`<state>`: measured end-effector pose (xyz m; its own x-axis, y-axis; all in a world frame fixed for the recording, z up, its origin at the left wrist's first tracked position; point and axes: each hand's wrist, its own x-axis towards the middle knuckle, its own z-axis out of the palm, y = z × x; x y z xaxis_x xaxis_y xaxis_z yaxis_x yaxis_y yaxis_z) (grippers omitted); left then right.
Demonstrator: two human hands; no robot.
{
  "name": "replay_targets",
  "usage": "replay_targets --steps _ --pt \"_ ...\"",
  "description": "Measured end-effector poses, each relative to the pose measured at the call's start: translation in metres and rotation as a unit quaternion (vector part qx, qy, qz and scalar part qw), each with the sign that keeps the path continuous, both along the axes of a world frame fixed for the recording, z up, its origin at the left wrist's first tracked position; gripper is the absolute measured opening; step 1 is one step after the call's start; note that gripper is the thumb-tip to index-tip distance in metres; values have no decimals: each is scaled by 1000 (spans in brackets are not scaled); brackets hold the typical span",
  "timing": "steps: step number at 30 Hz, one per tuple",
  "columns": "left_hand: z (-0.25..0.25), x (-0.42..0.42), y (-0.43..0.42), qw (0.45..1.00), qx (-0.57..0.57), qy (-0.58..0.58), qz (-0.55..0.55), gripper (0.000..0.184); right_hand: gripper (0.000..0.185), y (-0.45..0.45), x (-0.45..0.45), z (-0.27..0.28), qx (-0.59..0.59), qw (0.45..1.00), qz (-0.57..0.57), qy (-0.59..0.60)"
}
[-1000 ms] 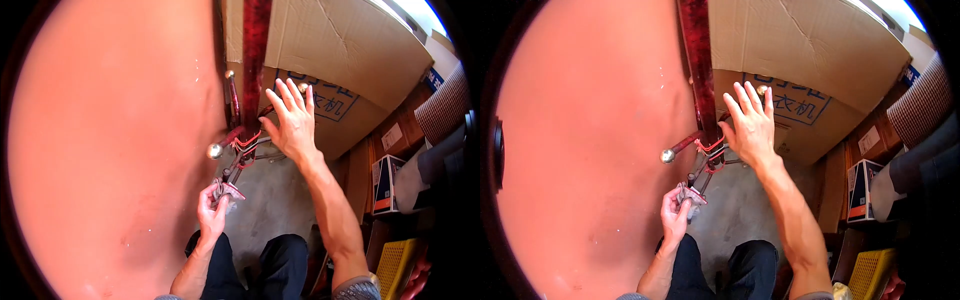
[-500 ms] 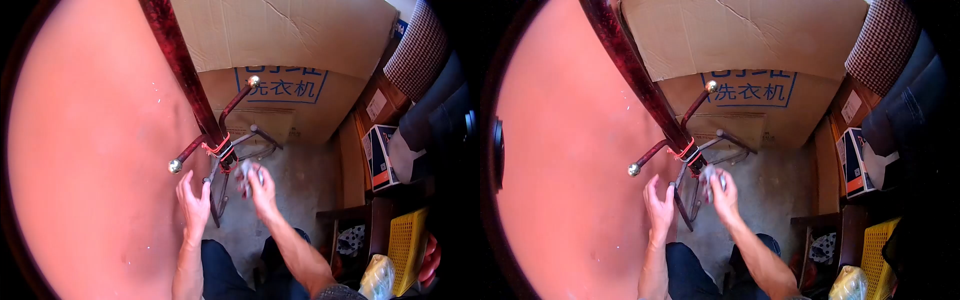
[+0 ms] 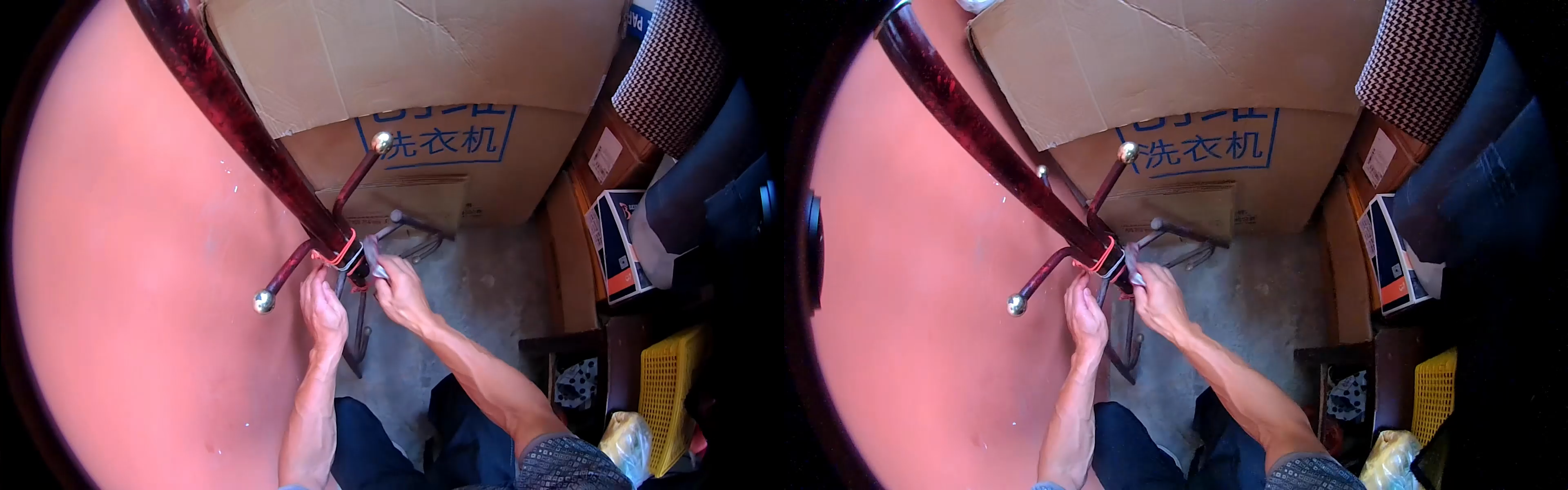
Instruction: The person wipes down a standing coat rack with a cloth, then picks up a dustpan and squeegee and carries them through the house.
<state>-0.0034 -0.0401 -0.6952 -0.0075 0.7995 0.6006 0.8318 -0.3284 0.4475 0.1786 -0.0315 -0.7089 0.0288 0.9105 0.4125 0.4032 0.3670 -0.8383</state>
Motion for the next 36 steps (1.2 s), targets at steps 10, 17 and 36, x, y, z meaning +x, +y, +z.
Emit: replay_targets --steps 10,17,36 --pt "2 3 -1 1000 -23 -8 8 28 53 58 7 32 105 977 -55 -179" --pt "5 3 -1 999 -35 0 17 26 51 44 33 37 172 888 2 -427" --pt "5 0 -2 1000 -24 -8 1 24 40 68 61 48 249 760 13 -600"
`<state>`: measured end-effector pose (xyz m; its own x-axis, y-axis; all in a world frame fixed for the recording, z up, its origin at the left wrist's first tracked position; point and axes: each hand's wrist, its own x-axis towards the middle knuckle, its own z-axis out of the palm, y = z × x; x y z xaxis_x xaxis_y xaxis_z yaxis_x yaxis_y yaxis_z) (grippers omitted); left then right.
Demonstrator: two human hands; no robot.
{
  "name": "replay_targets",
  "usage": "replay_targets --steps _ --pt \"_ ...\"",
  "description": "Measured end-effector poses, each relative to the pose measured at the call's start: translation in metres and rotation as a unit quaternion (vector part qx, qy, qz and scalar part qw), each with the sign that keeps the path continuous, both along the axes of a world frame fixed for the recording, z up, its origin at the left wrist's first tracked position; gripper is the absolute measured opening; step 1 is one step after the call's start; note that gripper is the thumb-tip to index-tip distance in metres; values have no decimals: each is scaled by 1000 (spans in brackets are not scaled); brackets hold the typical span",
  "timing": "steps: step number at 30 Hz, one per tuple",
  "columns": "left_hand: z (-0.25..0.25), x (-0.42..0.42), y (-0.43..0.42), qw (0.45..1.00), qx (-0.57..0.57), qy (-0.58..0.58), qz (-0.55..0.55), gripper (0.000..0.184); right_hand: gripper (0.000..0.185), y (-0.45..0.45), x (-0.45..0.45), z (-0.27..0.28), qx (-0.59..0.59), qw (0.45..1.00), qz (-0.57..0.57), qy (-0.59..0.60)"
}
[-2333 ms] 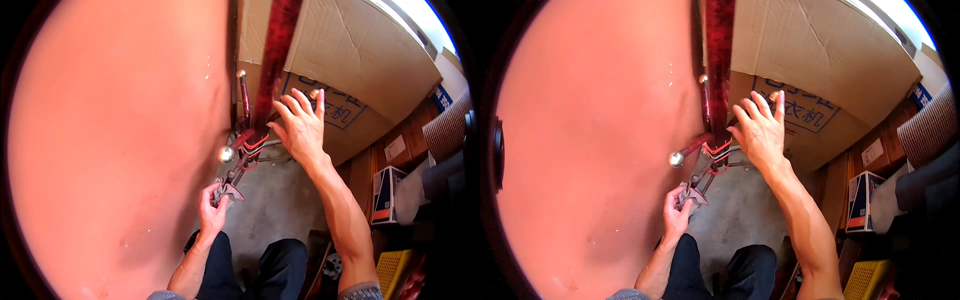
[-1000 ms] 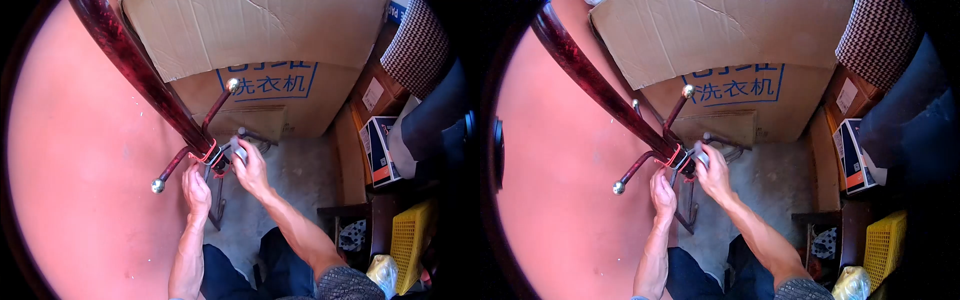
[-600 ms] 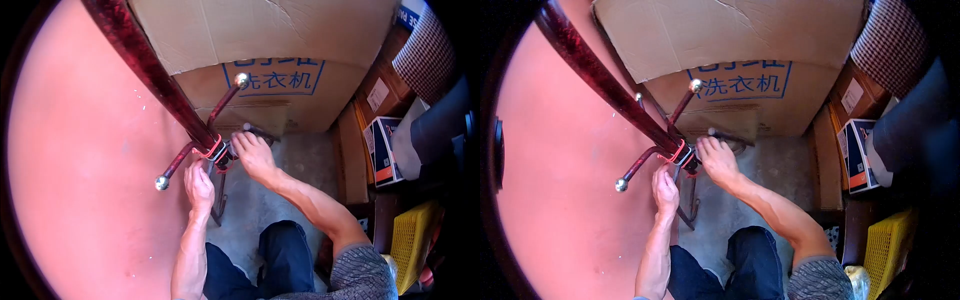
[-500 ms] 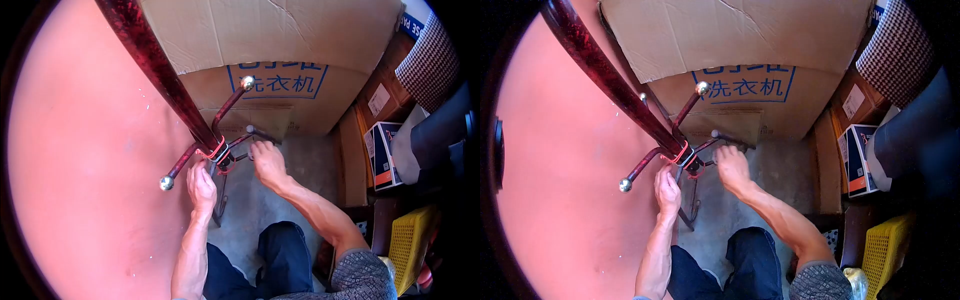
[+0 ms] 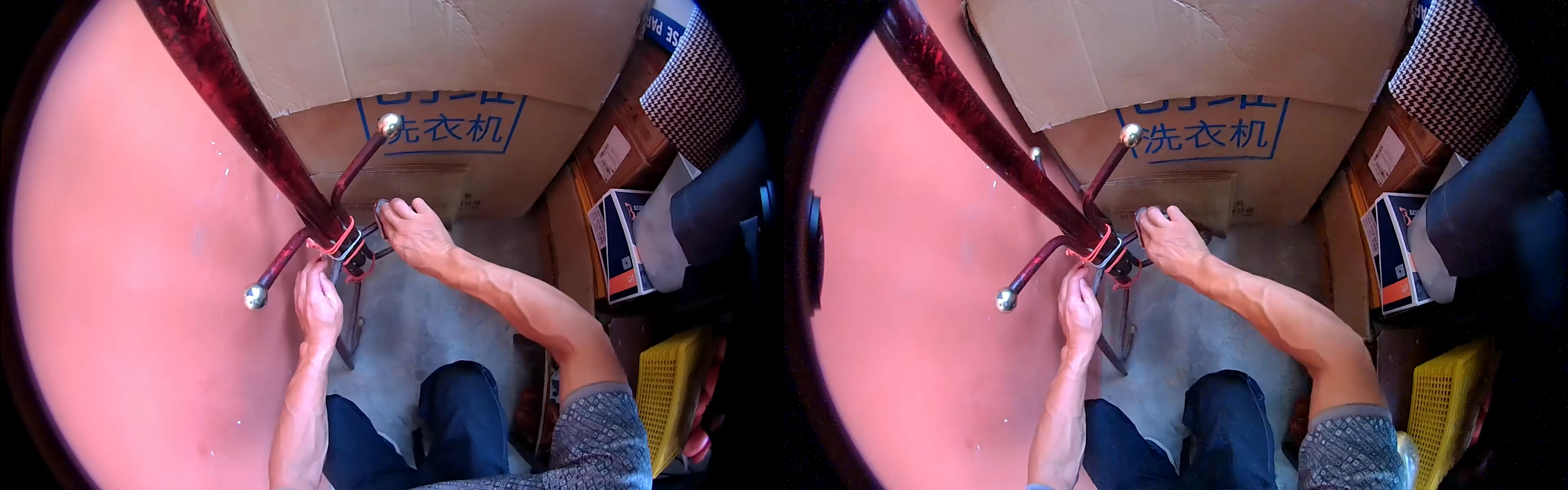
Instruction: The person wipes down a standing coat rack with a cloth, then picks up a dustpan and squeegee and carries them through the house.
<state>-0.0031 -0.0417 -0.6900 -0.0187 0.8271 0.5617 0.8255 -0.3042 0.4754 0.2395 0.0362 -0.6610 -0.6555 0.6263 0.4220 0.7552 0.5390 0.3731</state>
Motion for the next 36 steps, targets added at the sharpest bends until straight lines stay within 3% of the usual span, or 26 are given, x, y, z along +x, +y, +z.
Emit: replay_targets --steps 5,7,11,13,14,16,20,23,26,28,29,30,33,34,36 --pt "1 0 1 1000 -9 3 7 24 40 -2 -12 9 -36 999 -19 -36" --pt "3 1 0 1000 -17 -11 14 24 31 4 -20 15 -128 991 -39 -32" --pt "1 2 -1 1000 -18 -21 5 25 23 5 -23 0 -101 992 -77 -11" --pt "3 2 0 1000 -13 -24 5 25 22 -6 -23 -12 -77 984 -103 127" --pt "3 2 -2 999 -24 -21 7 25 22 -15 -22 -19 -75 984 -101 126" --pt "4 0 -2 999 -31 -17 14 25 24 -32 -14 -31 -172 929 -131 300" --pt "0 2 -1 998 -27 -50 7 25 31 -51 17 -19 -198 889 -174 374" --pt "0 1 0 998 -43 -49 6 25 36 -30 18 12 -74 844 -93 523" --pt "0 3 0 997 -43 -57 5 24 36 7 -8 12 -46 879 -28 474" --pt "2 3 -1 997 -51 -59 7 24 34 26 -22 -6 -189 899 -87 385" --pt "3 3 0 997 -51 -56 5 24 20 36 -26 -11 -155 906 -92 383" --pt "2 3 0 998 -47 -48 5 24 20 43 -25 -9 -155 905 -92 384" --pt "2 1 -1 998 -45 -41 5 23 36 61 -21 0 -287 782 -133 536" --pt "2 1 -1 998 -43 -43 0 23 35 80 -15 -18 -344 734 -115 575" --pt "4 3 -3 998 -51 -45 0 22 37 84 -6 -4 -381 625 -220 645"
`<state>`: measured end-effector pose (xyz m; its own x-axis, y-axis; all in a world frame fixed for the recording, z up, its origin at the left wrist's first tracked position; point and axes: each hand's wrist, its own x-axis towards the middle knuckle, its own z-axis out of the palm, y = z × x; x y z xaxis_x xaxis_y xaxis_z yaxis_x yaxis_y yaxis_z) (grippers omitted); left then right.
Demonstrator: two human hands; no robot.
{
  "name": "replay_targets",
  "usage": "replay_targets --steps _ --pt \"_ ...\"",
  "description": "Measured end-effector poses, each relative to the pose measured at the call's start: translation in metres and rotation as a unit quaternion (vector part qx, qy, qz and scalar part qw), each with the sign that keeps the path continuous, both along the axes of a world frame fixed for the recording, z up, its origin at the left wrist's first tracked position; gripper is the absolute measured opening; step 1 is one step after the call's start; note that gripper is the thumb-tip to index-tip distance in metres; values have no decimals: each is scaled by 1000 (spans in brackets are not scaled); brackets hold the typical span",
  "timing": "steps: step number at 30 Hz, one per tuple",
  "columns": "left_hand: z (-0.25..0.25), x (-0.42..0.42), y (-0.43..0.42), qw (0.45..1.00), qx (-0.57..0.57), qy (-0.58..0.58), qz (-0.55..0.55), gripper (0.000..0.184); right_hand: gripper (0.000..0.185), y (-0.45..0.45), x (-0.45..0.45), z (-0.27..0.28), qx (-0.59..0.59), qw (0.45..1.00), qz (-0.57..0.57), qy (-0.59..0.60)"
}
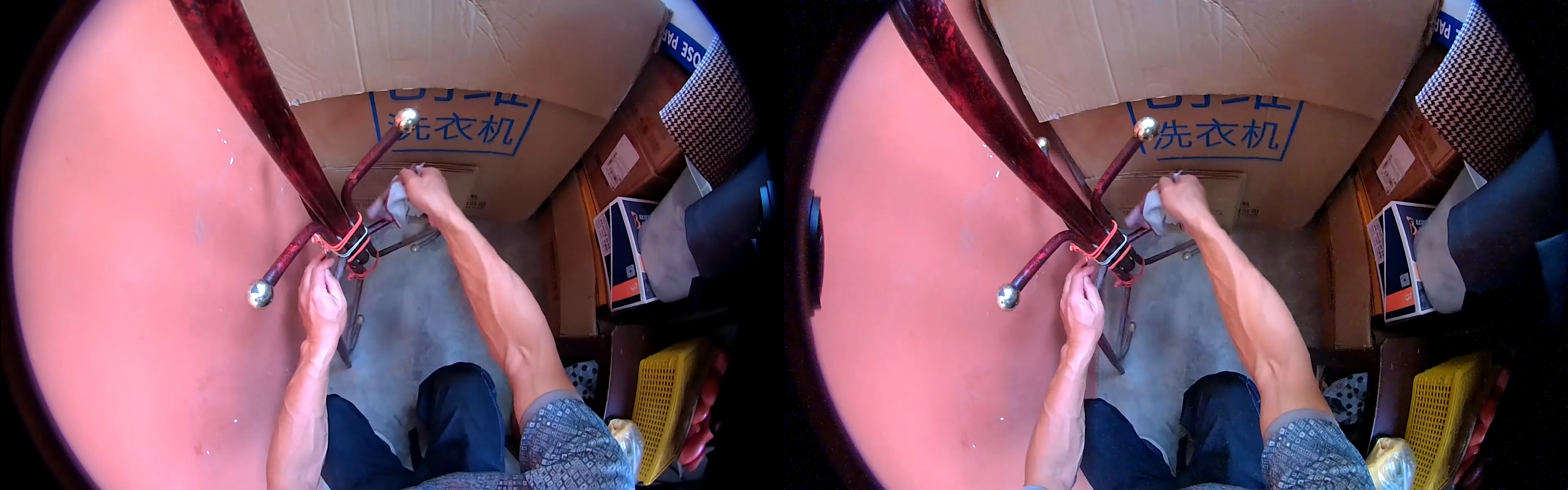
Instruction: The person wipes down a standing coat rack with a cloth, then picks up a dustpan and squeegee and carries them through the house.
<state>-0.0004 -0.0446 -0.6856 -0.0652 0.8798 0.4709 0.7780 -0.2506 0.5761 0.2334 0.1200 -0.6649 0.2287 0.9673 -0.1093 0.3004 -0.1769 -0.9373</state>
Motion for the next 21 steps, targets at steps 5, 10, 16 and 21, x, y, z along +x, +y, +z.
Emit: replay_targets --steps 5,10,16,21 --pt "0 1 2 1000 -3 6 4 22 33 11 47 -19 -31 937 -111 330" --pt "-3 1 3 1000 10 -14 6 23 30 -20 55 -6 100 942 -43 319" --pt "-3 2 4 1000 0 0 2 22 38 -46 -1 -80 206 965 15 160" --pt "-9 1 2 1000 -4 -17 6 21 37 -11 37 -181 251 950 -132 -130"
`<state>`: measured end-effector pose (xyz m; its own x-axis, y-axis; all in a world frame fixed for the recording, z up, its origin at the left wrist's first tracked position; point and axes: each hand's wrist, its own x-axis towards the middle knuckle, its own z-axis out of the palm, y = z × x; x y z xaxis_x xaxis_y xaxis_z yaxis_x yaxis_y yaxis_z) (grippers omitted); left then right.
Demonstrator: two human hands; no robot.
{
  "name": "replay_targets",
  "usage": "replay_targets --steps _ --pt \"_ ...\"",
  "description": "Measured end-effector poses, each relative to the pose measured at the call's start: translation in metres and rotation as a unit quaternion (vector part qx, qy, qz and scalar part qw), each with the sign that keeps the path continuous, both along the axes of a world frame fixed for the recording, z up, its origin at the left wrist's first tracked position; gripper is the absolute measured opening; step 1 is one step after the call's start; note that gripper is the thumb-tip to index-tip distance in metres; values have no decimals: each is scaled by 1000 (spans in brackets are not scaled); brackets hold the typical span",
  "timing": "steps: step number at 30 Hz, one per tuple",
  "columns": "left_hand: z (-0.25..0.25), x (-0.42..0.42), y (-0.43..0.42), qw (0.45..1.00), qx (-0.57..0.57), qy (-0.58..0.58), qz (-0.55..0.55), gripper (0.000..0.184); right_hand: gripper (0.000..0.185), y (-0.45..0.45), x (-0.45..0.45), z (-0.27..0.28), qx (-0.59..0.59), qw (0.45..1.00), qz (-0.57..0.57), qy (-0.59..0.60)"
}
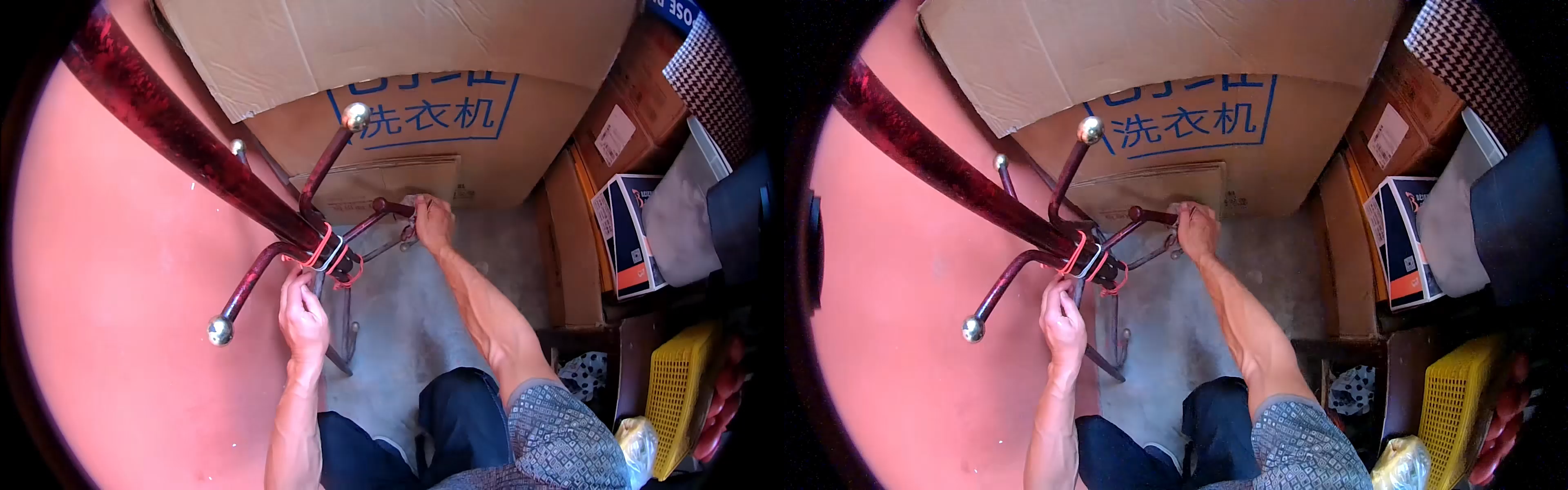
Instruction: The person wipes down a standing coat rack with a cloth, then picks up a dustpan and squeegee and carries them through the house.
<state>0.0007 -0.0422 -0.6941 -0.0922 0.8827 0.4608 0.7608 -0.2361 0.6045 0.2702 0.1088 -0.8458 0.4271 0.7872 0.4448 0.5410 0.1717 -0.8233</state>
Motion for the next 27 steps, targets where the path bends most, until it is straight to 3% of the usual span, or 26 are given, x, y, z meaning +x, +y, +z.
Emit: replay_targets --steps 2,3,5,7,9,12,15,17,19,24,27 --pt "-1 -2 2 1000 1 15 0 21 37 1 10 -3 -147 988 10 -42" --pt "1 -4 0 1000 1 16 -1 21 34 -4 -6 12 -104 991 50 61" --pt "2 -4 2 999 8 41 -10 21 30 -28 -28 104 -141 954 121 237" --pt "2 -2 2 1000 -22 -4 -17 22 33 -32 -29 93 -43 981 157 106" --pt "2 4 2 1000 2 -23 -20 22 35 -42 -24 81 42 985 149 73" --pt "1 2 2 1000 -9 -8 -18 22 35 -41 -12 59 76 984 155 43" --pt "3 4 1 1000 -8 -1 -16 23 33 -15 13 -14 -33 992 110 46" --pt "0 1 1 999 -16 -18 -24 22 36 1 35 -63 -122 977 105 139" --pt "-1 0 1 999 -25 -21 -19 22 36 30 59 -141 -146 983 102 43" --pt "2 0 1 999 -25 17 -15 22 36 50 87 -209 -280 956 85 14" --pt "3 0 1 999 -22 40 -17 22 38 67 93 -267 -272 960 64 -3"
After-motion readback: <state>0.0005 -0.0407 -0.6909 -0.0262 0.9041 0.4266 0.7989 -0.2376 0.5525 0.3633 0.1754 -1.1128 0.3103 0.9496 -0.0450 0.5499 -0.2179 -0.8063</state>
